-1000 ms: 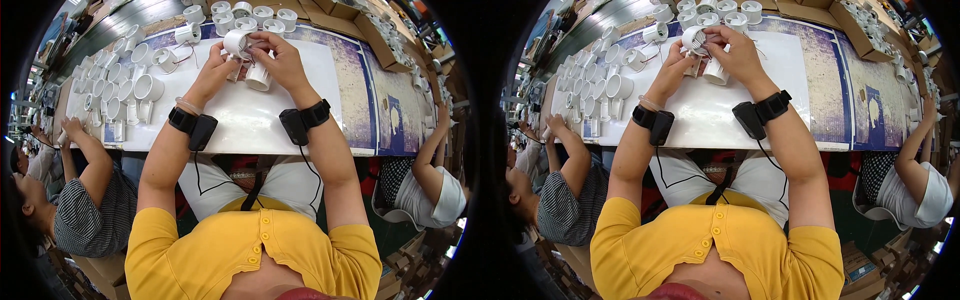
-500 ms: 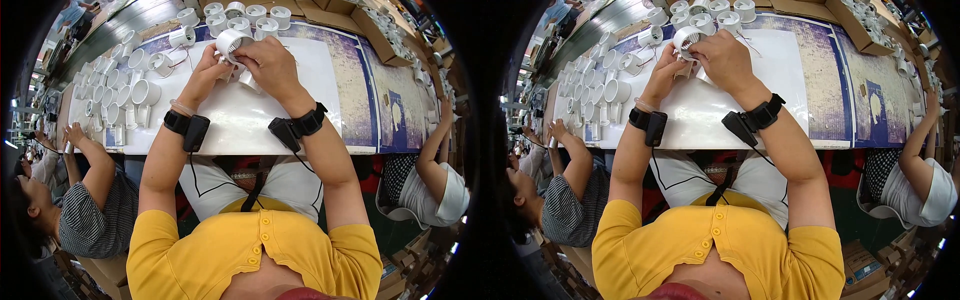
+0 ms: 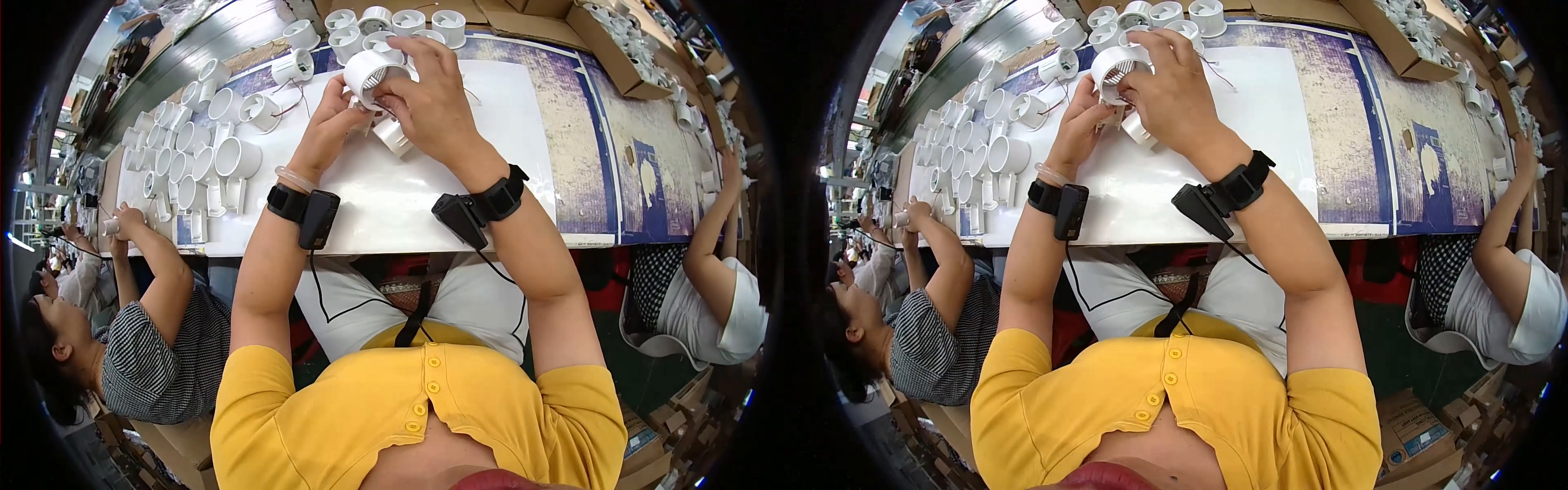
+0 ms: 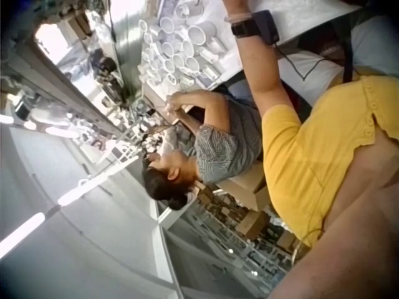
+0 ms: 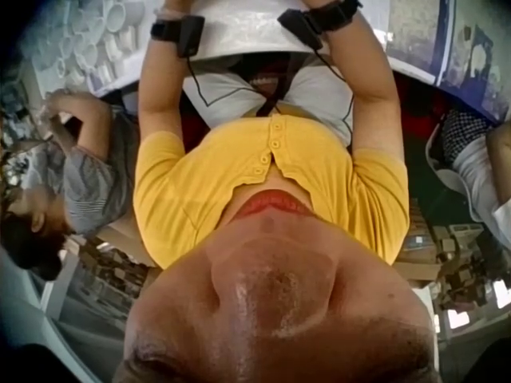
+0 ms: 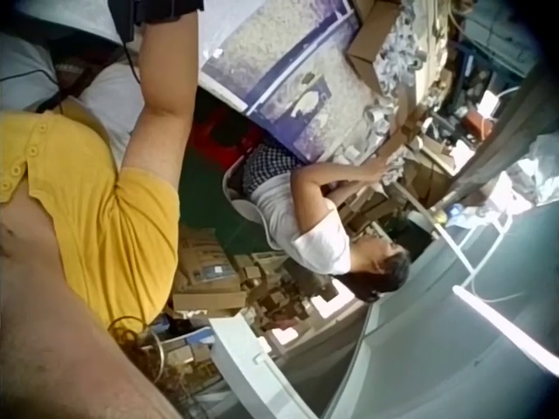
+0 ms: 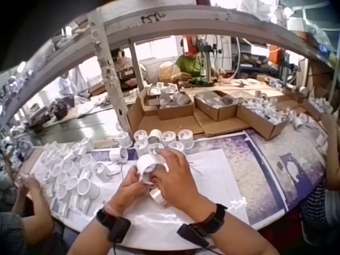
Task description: The person threads wires through a housing, presses a fan into it, and then threads the wires through a base before pressing the housing onto the base.
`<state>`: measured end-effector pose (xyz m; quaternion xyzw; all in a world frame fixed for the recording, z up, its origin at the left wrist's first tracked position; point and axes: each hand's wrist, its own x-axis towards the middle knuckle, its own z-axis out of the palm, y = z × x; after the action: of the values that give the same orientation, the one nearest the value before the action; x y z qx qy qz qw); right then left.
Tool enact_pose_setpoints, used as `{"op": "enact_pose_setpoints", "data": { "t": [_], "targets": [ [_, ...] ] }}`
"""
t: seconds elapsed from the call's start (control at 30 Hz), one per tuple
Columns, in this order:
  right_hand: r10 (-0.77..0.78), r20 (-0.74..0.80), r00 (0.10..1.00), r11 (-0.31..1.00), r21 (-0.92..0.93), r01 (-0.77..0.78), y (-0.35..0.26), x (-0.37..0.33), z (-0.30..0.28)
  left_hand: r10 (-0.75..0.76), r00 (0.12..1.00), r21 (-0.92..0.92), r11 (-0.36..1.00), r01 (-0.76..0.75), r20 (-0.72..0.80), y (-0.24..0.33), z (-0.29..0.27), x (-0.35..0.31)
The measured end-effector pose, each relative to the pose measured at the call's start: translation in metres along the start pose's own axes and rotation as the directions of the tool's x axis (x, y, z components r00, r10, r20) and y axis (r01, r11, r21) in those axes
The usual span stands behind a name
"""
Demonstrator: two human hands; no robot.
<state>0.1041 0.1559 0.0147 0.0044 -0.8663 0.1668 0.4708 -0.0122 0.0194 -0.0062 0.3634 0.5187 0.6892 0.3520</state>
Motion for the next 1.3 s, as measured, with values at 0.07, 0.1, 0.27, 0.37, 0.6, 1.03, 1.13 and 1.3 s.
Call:
{"op": "enact_pose_setpoints", "data": {
  "t": [0.07, 0.1, 0.27, 0.37, 0.6, 1.03, 1.13, 1.3],
  "targets": [
    [-0.001, 0.039, 0.999, 0.999, 0.047, 0.0, 0.006, -0.001, 0.003, -0.002, 1.0, -0.004, 1.0, 0.002, 0.002, -0.001, -0.002, 0.0],
    [-0.002, 0.04, 0.999, 0.999, 0.047, 0.0, 0.007, -0.001, 0.004, -0.003, 1.0, -0.007, 1.0, 0.003, 0.003, -0.001, -0.003, 0.001],
    [-0.006, 0.095, 0.995, 0.994, 0.11, -0.004, 0.01, -0.002, 0.005, -0.039, 0.999, 0.018, 0.999, 0.04, -0.011, 0.002, 0.0, -0.001],
    [-0.008, 0.125, 0.992, 0.993, 0.119, -0.007, 0.01, -0.001, 0.003, -0.053, 0.998, 0.015, 0.998, 0.053, -0.016, 0.005, 0.002, -0.001],
    [-0.026, 0.187, 0.982, 0.993, 0.119, 0.004, 0.011, -0.001, 0.003, -0.063, 0.998, 0.017, 0.998, 0.063, -0.012, 0.002, 0.003, -0.001],
    [-0.05, 0.236, 0.971, 0.993, 0.112, 0.025, 0.016, 0.0, 0.002, -0.216, 0.975, 0.024, 0.976, 0.216, 0.044, 0.003, -0.016, -0.003],
    [0.002, 0.23, 0.973, 0.986, 0.164, -0.041, 0.023, -0.001, 0.006, -0.242, 0.967, 0.031, 0.97, 0.241, 0.073, 0.002, -0.015, -0.002],
    [0.009, 0.245, 0.97, 0.977, 0.206, -0.061, 0.026, -0.003, 0.006, -0.224, 0.971, 0.01, 0.975, 0.224, 0.079, 0.002, -0.013, -0.003]
  ]
}}
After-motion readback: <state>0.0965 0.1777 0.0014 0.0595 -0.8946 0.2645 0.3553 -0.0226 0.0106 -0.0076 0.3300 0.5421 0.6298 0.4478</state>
